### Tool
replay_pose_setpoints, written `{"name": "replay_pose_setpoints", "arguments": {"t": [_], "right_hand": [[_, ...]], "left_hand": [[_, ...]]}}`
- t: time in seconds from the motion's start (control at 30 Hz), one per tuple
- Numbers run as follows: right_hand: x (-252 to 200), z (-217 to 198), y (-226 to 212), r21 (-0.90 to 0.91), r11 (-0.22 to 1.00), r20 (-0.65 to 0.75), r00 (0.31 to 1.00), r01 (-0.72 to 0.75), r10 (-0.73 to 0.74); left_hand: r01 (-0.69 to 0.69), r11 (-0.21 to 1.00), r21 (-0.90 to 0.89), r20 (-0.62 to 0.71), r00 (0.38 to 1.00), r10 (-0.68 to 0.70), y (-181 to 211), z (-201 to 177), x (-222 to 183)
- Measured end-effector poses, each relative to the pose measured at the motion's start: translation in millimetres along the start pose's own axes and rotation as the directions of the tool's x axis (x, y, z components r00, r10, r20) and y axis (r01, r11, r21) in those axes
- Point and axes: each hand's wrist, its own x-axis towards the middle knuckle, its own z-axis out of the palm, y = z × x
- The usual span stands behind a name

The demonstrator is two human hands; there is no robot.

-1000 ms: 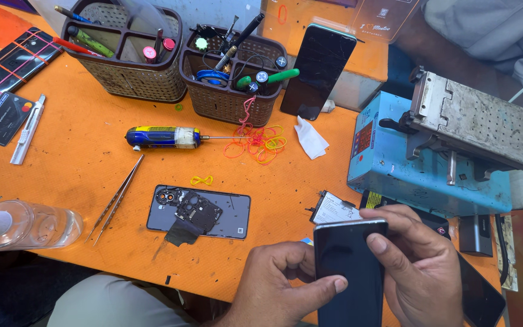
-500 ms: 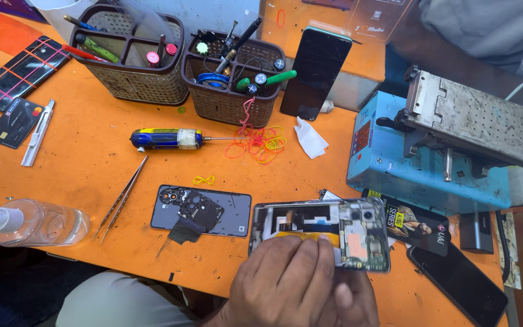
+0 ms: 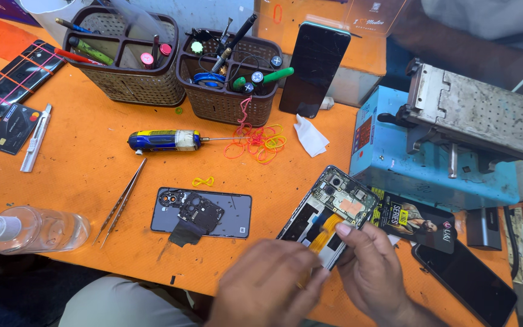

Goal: The person applies adhesive from a tube to the frame of a mobile phone, picks up a new screen component, and then begins assembling the internal battery and circuit board into the phone chassis.

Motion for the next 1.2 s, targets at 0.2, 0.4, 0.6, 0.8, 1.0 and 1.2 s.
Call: {"name": "replay_pose_setpoints", "arguments": {"t": [0.2, 0.4, 0.6, 0.8, 1.0, 1.2], "right_hand": [[21.4, -8.6, -1.1, -0.106, 0.994, 0.245, 0.969, -0.002, 0.028], [26.8, -19.7, 16.6, -0.112, 0.993, 0.292, 0.956, 0.019, 0.015], [24.6, -34.5, 25.7, -0.127, 0.992, 0.287, 0.958, 0.018, 0.019], [21.4, -36.4, 23.2, -0.119, 0.993, 0.268, 0.963, 0.025, 0.008], [13.4, -52.2, 27.8, -0.164, 0.986, 0.210, 0.976, -0.016, 0.051], [8.0, -54.6, 26.1, -0.342, 0.935, 0.256, 0.967, 0.097, -0.006]], "left_hand": [[0.111, 0.994, -0.007, -0.048, 0.993, -0.111, -11.1, -5.0, 12.0], [0.014, 0.994, 0.105, -0.020, 1.000, -0.012, -17.9, 9.7, 22.9], [-0.070, 0.987, 0.144, -0.005, 0.997, 0.072, -22.6, 19.9, 23.6], [-0.155, 0.967, 0.202, 0.007, 0.988, 0.156, -22.1, 25.9, 28.2], [-0.230, 0.937, 0.265, 0.012, 0.972, 0.235, -23.2, 28.7, 31.0], [-0.275, 0.925, 0.264, 0.029, 0.960, 0.277, -22.3, 31.0, 32.2]]}}
